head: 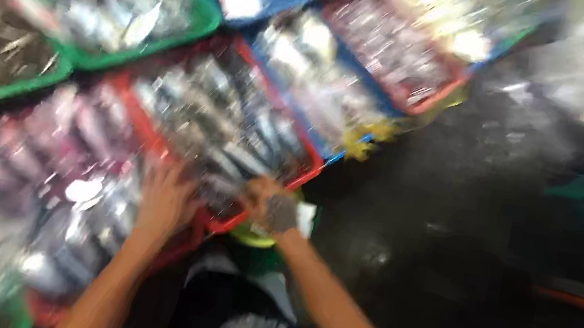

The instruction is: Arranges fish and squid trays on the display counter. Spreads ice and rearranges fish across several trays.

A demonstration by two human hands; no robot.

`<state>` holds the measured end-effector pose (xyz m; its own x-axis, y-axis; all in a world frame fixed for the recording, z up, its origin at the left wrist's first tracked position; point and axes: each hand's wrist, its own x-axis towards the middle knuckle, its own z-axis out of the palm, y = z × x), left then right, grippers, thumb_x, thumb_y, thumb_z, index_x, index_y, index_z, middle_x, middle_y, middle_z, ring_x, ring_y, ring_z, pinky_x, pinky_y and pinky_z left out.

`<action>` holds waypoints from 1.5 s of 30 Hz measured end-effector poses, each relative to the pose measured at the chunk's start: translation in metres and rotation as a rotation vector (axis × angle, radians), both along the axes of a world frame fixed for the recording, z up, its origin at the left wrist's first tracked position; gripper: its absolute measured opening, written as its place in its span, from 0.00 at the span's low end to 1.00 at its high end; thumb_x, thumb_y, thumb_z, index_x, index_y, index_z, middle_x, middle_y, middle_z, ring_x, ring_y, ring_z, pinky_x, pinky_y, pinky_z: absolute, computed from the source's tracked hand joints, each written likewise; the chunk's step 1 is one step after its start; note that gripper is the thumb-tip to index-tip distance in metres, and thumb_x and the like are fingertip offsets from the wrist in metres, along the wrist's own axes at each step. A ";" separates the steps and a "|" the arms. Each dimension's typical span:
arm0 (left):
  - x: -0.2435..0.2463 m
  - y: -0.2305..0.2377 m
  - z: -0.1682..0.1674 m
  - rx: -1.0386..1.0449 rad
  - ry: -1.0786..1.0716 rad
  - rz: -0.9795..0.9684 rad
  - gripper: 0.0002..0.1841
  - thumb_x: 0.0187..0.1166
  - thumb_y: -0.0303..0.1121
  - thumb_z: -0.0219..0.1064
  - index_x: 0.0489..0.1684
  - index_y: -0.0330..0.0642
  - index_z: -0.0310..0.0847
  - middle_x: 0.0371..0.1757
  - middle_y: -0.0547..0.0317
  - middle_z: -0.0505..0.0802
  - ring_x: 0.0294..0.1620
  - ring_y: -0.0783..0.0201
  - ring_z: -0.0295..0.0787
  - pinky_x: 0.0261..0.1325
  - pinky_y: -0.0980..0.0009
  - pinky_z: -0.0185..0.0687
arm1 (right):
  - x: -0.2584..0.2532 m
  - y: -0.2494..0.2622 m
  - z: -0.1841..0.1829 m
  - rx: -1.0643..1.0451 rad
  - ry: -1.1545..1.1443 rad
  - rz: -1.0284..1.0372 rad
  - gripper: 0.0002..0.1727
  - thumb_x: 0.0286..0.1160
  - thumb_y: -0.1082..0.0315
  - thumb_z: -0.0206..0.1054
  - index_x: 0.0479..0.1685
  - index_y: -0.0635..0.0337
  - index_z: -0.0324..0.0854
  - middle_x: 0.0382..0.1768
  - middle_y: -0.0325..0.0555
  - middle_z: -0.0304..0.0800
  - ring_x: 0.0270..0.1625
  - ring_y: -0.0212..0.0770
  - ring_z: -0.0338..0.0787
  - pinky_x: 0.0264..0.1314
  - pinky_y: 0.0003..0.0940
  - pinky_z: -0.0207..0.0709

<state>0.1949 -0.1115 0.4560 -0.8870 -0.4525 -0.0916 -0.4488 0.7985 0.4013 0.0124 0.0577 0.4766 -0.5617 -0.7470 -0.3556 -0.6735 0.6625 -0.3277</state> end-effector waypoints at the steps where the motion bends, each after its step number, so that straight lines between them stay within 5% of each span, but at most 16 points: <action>1: 0.001 -0.005 -0.006 0.034 -0.013 0.027 0.20 0.75 0.53 0.74 0.63 0.60 0.91 0.82 0.47 0.79 0.82 0.37 0.72 0.77 0.31 0.67 | 0.000 0.006 -0.014 -0.047 0.051 -0.005 0.22 0.78 0.43 0.66 0.55 0.48 0.92 0.61 0.53 0.92 0.58 0.57 0.93 0.56 0.63 0.86; 5: -0.001 -0.019 -0.013 0.008 0.080 0.109 0.20 0.73 0.41 0.75 0.64 0.55 0.87 0.77 0.51 0.83 0.77 0.44 0.77 0.73 0.39 0.76 | -0.001 0.002 -0.014 -0.208 0.163 -0.035 0.18 0.73 0.48 0.72 0.47 0.51 0.93 0.50 0.53 0.93 0.47 0.56 0.94 0.43 0.61 0.88; 9: -0.012 -0.020 -0.014 -0.034 0.068 0.144 0.13 0.75 0.43 0.73 0.55 0.55 0.89 0.71 0.56 0.86 0.75 0.45 0.77 0.69 0.38 0.75 | 0.020 -0.024 -0.005 0.014 0.116 -0.070 0.29 0.75 0.40 0.69 0.65 0.52 0.86 0.58 0.60 0.90 0.52 0.62 0.93 0.49 0.64 0.86; 14: -0.037 -0.016 -0.004 0.032 0.177 0.147 0.25 0.75 0.38 0.74 0.75 0.59 0.81 0.70 0.45 0.83 0.70 0.40 0.80 0.66 0.40 0.80 | 0.033 -0.022 -0.028 -0.203 0.340 0.040 0.15 0.77 0.58 0.63 0.49 0.53 0.92 0.41 0.52 0.96 0.43 0.55 0.96 0.39 0.55 0.87; 16: -0.044 -0.017 0.000 0.040 0.098 0.048 0.28 0.76 0.32 0.72 0.77 0.67 0.81 0.78 0.47 0.79 0.73 0.40 0.76 0.67 0.43 0.82 | 0.040 -0.015 -0.016 -0.147 0.229 0.086 0.16 0.80 0.55 0.63 0.50 0.52 0.92 0.43 0.49 0.97 0.46 0.54 0.96 0.44 0.55 0.88; 19: -0.047 -0.019 -0.002 0.010 0.047 -0.050 0.23 0.76 0.29 0.71 0.68 0.66 0.88 0.70 0.55 0.86 0.74 0.44 0.76 0.68 0.47 0.81 | 0.027 -0.007 -0.002 -0.121 -0.003 -0.003 0.23 0.73 0.44 0.70 0.54 0.51 0.92 0.47 0.46 0.95 0.50 0.50 0.94 0.52 0.58 0.87; 24: -0.037 -0.006 -0.012 -0.048 0.041 -0.092 0.13 0.80 0.37 0.68 0.58 0.62 0.91 0.75 0.55 0.83 0.78 0.45 0.73 0.73 0.42 0.72 | -0.018 -0.017 -0.019 -0.162 0.204 -0.135 0.25 0.77 0.48 0.70 0.71 0.47 0.84 0.61 0.56 0.87 0.49 0.60 0.93 0.41 0.62 0.86; 26: -0.035 0.002 -0.011 -0.036 0.087 -0.050 0.14 0.81 0.40 0.66 0.60 0.61 0.90 0.76 0.56 0.82 0.79 0.45 0.72 0.73 0.39 0.70 | -0.028 -0.023 -0.022 -0.181 0.203 -0.131 0.19 0.81 0.50 0.68 0.63 0.47 0.88 0.56 0.53 0.90 0.50 0.58 0.93 0.44 0.63 0.86; 29: -0.029 0.016 -0.005 0.140 0.262 0.094 0.17 0.81 0.44 0.67 0.63 0.52 0.87 0.68 0.52 0.85 0.70 0.50 0.78 0.70 0.46 0.76 | -0.038 -0.030 -0.004 -0.445 0.005 -0.369 0.20 0.88 0.51 0.60 0.57 0.57 0.88 0.48 0.52 0.92 0.51 0.50 0.92 0.56 0.58 0.85; 32: -0.033 0.039 0.005 0.676 0.386 0.146 0.37 0.73 0.56 0.74 0.77 0.42 0.74 0.63 0.52 0.87 0.55 0.62 0.89 0.54 0.62 0.91 | -0.028 -0.041 0.013 -0.698 -0.267 -0.655 0.23 0.92 0.49 0.55 0.56 0.60 0.83 0.41 0.48 0.88 0.39 0.41 0.87 0.46 0.45 0.83; 34: -0.044 0.049 0.009 0.838 0.456 0.070 0.33 0.76 0.50 0.74 0.76 0.39 0.75 0.61 0.52 0.90 0.56 0.63 0.90 0.59 0.62 0.89 | -0.020 -0.052 0.016 -0.830 -0.437 -0.720 0.19 0.93 0.53 0.54 0.52 0.58 0.83 0.34 0.41 0.82 0.32 0.35 0.81 0.38 0.37 0.78; 37: -0.051 0.044 0.014 0.778 0.571 0.208 0.13 0.84 0.35 0.65 0.55 0.36 0.88 0.45 0.55 0.95 0.47 0.66 0.93 0.57 0.61 0.91 | -0.021 -0.052 0.018 -0.887 -0.621 -0.652 0.21 0.95 0.51 0.46 0.60 0.54 0.81 0.41 0.39 0.87 0.43 0.36 0.87 0.46 0.39 0.83; 39: -0.040 0.029 0.016 0.728 0.588 0.412 0.22 0.82 0.32 0.68 0.75 0.45 0.77 0.47 0.56 0.97 0.44 0.63 0.96 0.54 0.57 0.95 | -0.031 -0.032 0.014 -0.790 -0.398 -0.589 0.25 0.91 0.49 0.52 0.70 0.58 0.77 0.56 0.48 0.87 0.56 0.42 0.89 0.59 0.44 0.86; 41: -0.022 0.010 0.015 0.599 0.611 0.514 0.33 0.80 0.29 0.68 0.88 0.55 0.64 0.51 0.58 0.96 0.46 0.62 0.96 0.52 0.56 0.96 | -0.046 0.003 -0.003 -0.712 -0.140 -0.651 0.33 0.79 0.51 0.68 0.72 0.69 0.72 0.64 0.65 0.82 0.65 0.55 0.85 0.70 0.51 0.81; 43: -0.001 0.003 0.011 0.378 0.656 0.526 0.22 0.83 0.28 0.62 0.77 0.46 0.76 0.60 0.56 0.93 0.58 0.63 0.92 0.63 0.57 0.90 | -0.056 0.035 -0.025 -0.677 -0.157 -0.869 0.37 0.72 0.60 0.74 0.75 0.76 0.66 0.66 0.71 0.78 0.66 0.58 0.83 0.71 0.51 0.80; 45: 0.013 0.014 0.010 0.207 0.768 0.542 0.15 0.84 0.27 0.58 0.62 0.38 0.87 0.56 0.52 0.93 0.58 0.61 0.89 0.64 0.59 0.86 | -0.057 0.051 -0.038 -0.690 -0.420 -1.079 0.37 0.76 0.67 0.71 0.81 0.71 0.59 0.66 0.66 0.78 0.61 0.52 0.86 0.62 0.48 0.83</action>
<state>0.2081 -0.0979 0.4659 -0.4134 -0.8586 0.3033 -0.2915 0.4403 0.8492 -0.0450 0.1082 0.4390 -0.9203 -0.0999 -0.3783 0.3080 0.4113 -0.8579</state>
